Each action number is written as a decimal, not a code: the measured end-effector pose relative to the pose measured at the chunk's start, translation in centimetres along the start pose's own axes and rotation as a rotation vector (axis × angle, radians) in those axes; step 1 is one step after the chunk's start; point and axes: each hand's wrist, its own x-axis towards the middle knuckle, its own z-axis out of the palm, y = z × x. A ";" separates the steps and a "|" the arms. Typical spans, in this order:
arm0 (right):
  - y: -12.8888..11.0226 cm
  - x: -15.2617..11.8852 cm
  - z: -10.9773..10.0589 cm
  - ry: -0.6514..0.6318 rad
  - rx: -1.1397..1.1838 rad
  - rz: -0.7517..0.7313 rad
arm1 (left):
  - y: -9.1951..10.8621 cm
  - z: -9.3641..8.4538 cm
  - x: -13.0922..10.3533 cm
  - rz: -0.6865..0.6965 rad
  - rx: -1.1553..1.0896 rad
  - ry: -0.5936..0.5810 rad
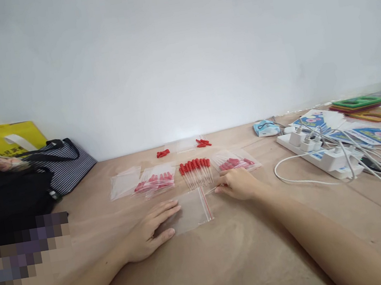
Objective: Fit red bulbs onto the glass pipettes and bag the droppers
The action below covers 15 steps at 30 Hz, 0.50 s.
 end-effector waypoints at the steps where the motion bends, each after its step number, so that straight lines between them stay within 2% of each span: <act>1: 0.2 -0.1 -0.1 0.012 0.008 0.007 | 0.0 0.0 0.0 0.000 -0.003 0.004; 6: 0.5 -0.1 -0.1 0.001 0.035 0.006 | 0.1 -0.1 0.0 0.001 -0.018 0.015; 11: -1.3 0.3 1.0 -0.041 0.132 -0.113 | 0.3 -0.1 0.0 -0.012 -0.018 0.016; 15: -2.5 0.4 1.8 0.017 0.281 -0.161 | 0.3 -0.1 0.1 0.008 -0.017 0.028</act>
